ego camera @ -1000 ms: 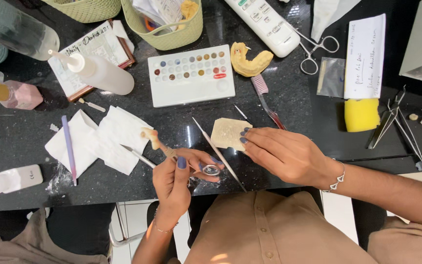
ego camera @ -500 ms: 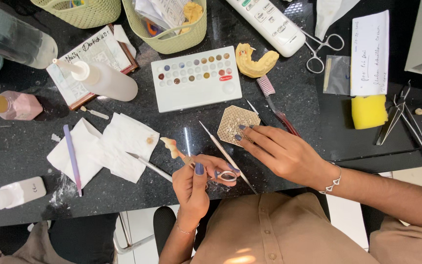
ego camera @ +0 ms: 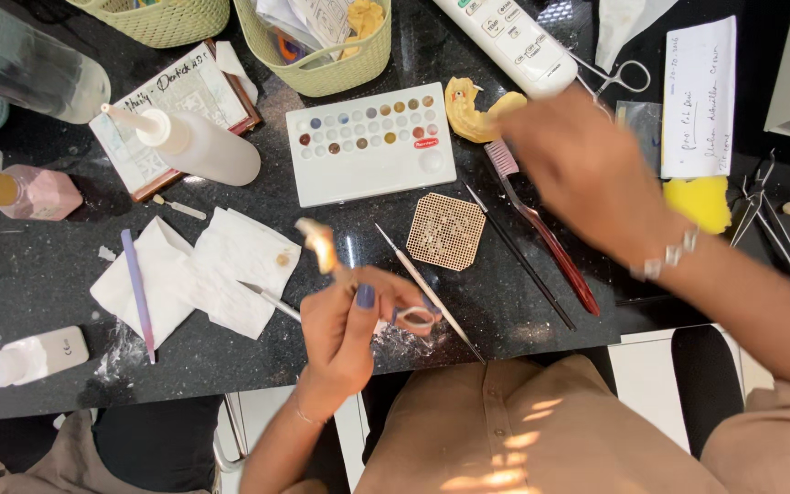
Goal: The person holds a partial denture framework with forceps in one hand and uses a fine brush to apply and shape ceramic material on the denture teeth, dipping the brush toward a shade guide palette. They place the denture on a mesh firing tray, handle a yellow stone model, and later wipe the denture with a tissue.
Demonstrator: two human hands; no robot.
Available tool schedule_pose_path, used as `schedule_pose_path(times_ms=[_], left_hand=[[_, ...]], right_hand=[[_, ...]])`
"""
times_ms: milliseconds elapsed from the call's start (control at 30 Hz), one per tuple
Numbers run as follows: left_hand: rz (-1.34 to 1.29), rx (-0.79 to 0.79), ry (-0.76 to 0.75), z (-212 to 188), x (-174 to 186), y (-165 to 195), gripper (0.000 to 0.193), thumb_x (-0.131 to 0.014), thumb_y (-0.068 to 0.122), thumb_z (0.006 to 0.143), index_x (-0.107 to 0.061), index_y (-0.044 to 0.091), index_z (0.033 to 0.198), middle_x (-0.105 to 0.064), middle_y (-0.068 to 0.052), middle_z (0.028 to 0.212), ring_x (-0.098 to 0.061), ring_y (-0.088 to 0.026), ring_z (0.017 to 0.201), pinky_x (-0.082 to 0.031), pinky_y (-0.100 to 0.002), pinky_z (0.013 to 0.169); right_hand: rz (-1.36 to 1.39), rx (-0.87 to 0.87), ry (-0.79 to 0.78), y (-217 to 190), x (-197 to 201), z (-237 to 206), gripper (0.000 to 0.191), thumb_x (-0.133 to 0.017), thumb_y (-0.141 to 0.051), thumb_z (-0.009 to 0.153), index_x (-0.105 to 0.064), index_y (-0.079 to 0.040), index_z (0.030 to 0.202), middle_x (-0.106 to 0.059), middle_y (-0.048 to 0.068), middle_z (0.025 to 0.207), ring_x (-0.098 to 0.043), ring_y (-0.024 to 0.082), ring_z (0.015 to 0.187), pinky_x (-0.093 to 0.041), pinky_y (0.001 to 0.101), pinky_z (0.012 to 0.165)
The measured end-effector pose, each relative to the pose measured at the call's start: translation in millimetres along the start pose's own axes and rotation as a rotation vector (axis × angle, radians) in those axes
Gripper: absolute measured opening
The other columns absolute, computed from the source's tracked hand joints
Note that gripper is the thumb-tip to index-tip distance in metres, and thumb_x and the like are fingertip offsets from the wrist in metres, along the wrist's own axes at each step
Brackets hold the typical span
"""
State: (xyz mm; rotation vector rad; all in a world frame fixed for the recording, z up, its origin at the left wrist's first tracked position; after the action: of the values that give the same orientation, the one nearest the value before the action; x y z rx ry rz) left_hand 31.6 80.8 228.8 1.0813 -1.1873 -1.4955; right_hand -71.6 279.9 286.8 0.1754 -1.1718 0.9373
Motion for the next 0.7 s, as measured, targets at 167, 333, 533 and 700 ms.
schedule_pose_path(times_ms=[167, 333, 533, 700], left_hand=[[0.000, 0.110, -0.080, 36.3, -8.6, -5.3, 0.039, -0.038, 0.022, 0.112, -0.057, -0.003, 0.089, -0.075, -0.016, 0.089, -0.078, -0.018, 0.082, -0.068, -0.029, 0.068], [0.071, 0.016, -0.131, 60.0, -3.7, -2.3, 0.041, -0.038, 0.022, 0.115, -0.059, -0.004, 0.092, -0.074, -0.015, 0.092, -0.075, -0.016, 0.081, -0.063, -0.028, 0.071], [0.018, 0.028, -0.120, 64.9, 13.3, -12.8, 0.041, -0.039, 0.024, 0.116, -0.054, -0.003, 0.088, -0.074, -0.014, 0.092, -0.076, -0.015, 0.083, -0.066, -0.028, 0.072], [0.001, 0.049, -0.113, 69.0, 27.5, -19.0, 0.042, -0.039, 0.025, 0.115, -0.059, -0.004, 0.093, -0.073, -0.015, 0.093, -0.075, -0.016, 0.084, -0.066, -0.029, 0.073]], right_hand=[[0.156, -0.034, -0.051, 42.1, -28.4, 40.2, 0.033, -0.067, 0.009, 0.090, -0.060, 0.003, 0.122, -0.066, 0.019, 0.116, -0.070, 0.033, 0.102, -0.057, 0.0399, 0.087], [0.101, -0.034, -0.125, 49.5, -56.2, 61.4, 0.033, -0.065, 0.013, 0.086, -0.060, 0.001, 0.117, -0.064, 0.019, 0.107, -0.068, 0.038, 0.099, -0.055, 0.0430, 0.086], [0.005, -0.033, -0.208, 58.2, -73.0, 76.1, 0.038, -0.065, 0.012, 0.080, -0.061, -0.001, 0.115, -0.063, 0.022, 0.109, -0.067, 0.040, 0.094, -0.055, 0.0424, 0.080], [-0.041, -0.008, -0.167, 61.7, -80.8, 84.6, 0.030, -0.068, 0.009, 0.090, -0.061, -0.001, 0.117, -0.063, 0.019, 0.108, -0.067, 0.039, 0.097, -0.054, 0.0438, 0.084]])
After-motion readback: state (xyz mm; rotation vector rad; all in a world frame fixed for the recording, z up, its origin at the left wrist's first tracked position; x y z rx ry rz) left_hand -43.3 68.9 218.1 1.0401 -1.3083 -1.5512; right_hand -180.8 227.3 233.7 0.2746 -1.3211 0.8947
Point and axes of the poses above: each hand's wrist, its own z-axis towards the middle knuckle, its own x-axis out of the back of the hand, y = z × x, the point moved 9 cm from there along z, towards the middle knuckle
